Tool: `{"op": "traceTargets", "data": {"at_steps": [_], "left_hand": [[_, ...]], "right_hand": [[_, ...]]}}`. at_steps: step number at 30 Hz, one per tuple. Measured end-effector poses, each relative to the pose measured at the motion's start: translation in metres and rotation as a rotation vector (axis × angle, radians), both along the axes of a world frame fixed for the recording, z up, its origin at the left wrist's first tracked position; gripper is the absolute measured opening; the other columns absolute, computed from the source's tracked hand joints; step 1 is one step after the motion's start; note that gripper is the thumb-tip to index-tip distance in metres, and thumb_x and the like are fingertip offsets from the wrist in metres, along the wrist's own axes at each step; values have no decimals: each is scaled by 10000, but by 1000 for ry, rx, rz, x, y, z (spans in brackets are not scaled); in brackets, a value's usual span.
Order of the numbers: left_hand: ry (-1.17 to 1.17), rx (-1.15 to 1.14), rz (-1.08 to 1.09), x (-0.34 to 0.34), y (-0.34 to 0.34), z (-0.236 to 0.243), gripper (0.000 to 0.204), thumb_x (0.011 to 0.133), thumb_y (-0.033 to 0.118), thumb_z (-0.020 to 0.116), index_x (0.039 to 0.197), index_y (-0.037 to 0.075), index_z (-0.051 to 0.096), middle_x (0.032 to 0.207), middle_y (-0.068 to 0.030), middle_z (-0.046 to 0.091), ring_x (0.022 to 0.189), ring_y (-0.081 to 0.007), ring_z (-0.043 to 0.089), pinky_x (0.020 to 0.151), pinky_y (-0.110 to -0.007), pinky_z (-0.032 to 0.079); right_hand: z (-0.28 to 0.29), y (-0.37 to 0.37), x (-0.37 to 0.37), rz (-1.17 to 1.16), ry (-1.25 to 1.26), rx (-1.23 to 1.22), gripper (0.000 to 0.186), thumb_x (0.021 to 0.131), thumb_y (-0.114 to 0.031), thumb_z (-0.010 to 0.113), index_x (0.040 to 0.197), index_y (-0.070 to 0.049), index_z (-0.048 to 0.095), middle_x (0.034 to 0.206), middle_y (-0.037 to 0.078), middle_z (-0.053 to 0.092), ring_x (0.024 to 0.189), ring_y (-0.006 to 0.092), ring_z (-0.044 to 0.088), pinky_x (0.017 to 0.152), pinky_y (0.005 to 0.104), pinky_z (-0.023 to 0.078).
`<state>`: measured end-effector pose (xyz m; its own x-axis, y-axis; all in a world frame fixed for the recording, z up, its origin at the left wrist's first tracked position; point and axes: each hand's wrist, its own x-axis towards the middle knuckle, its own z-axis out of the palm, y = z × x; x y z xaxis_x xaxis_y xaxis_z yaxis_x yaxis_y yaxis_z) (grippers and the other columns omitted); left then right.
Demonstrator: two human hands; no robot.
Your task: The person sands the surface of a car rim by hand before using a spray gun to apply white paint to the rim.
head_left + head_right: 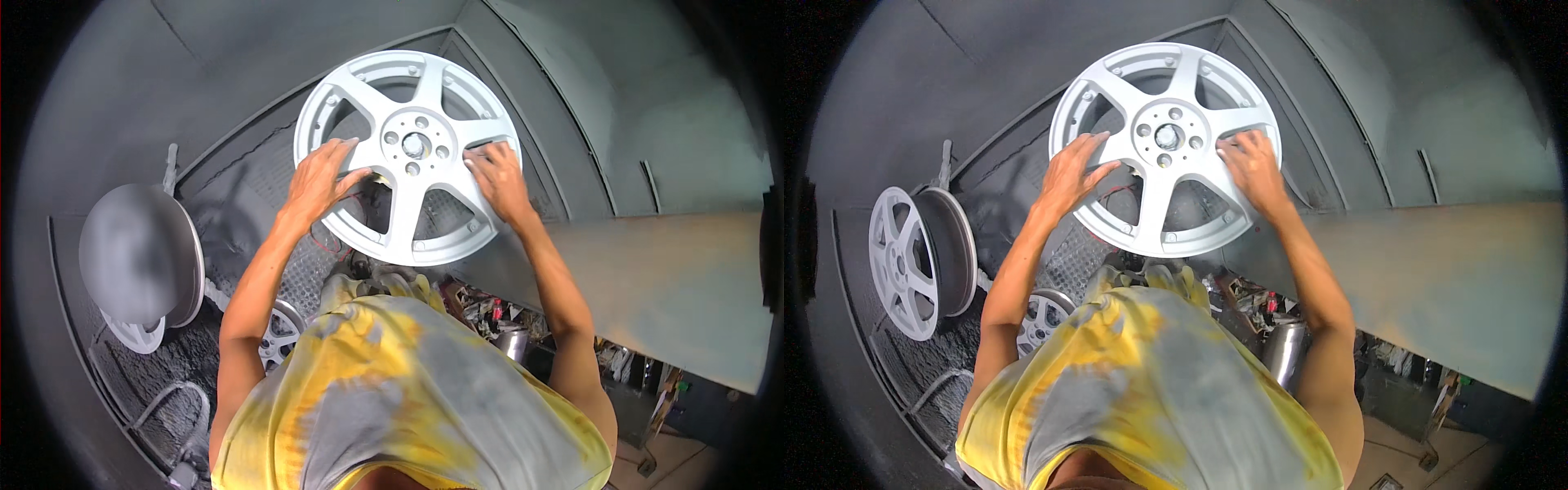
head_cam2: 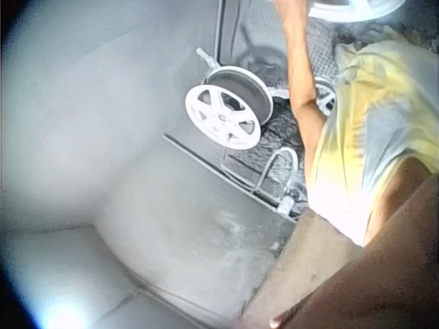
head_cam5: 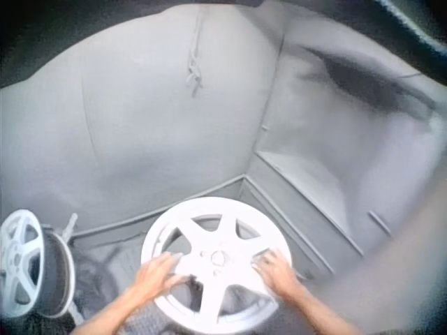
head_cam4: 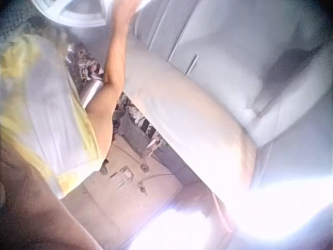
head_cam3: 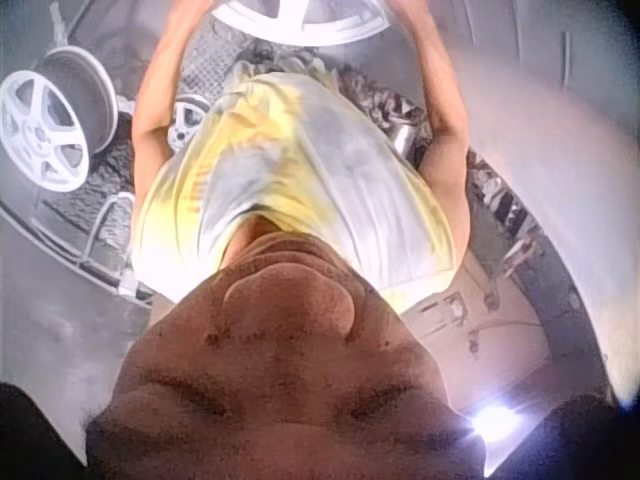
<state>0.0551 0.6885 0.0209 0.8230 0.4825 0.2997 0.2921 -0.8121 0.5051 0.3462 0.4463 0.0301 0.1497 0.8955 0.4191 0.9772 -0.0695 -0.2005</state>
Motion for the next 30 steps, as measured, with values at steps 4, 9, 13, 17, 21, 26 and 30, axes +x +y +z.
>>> {"op": "traceTargets", "data": {"at_steps": [4,9,13,17,21,26,30], "left_hand": [[-67,36,-26,-1,-1,-4,506,1001,357,785,1389,42,705,1309,-203,734,1159,-420,716,983,-487,586],[-122,-16,-18,-3,-3,-5,384,1050,259,721,1366,41,723,1283,-163,756,1142,-394,731,965,-469,597],[-148,-79,19,-1,-8,-1,344,1063,246,697,1323,25,744,1240,-167,769,1108,-398,741,942,-468,597],[-74,-102,91,2,-12,7,336,1059,236,699,1310,17,749,1202,-181,777,1080,-407,747,930,-470,592],[-112,-40,84,-2,-13,-3,345,1070,241,695,1335,27,745,1216,-194,774,1093,-409,754,926,-459,597],[-96,-47,95,-3,-19,5,351,1052,244,707,1311,10,744,1190,-193,775,1067,-419,744,924,-477,588],[-93,-24,143,-5,-30,2,365,1055,253,704,1327,12,733,1200,-185,770,1067,-411,742,922,-477,587]], "right_hand": [[-16,14,-67,5,141,74,273,950,-114,778,1217,-72,813,1023,100,675,1020,306,612,906,448,509],[-12,-17,-132,381,149,34,343,895,-138,757,1227,-54,782,1058,77,675,1011,276,628,847,421,495],[-13,-27,-109,415,64,8,426,828,-66,768,1253,-46,764,1088,77,684,1031,266,655,854,420,528],[-13,1,-94,263,-24,107,367,851,-47,728,1216,-17,752,1039,89,688,997,271,662,830,409,545],[1,-3,-128,390,81,77,305,872,-64,736,1164,18,755,1068,110,705,1052,288,681,906,436,568],[-16,-17,-53,-50,94,108,353,895,-41,787,1247,-35,769,1086,108,707,1049,328,658,914,456,551],[-17,-87,-51,-263,46,74,326,927,-36,790,1253,-40,792,1035,115,699,1020,326,645,913,440,526]]}}
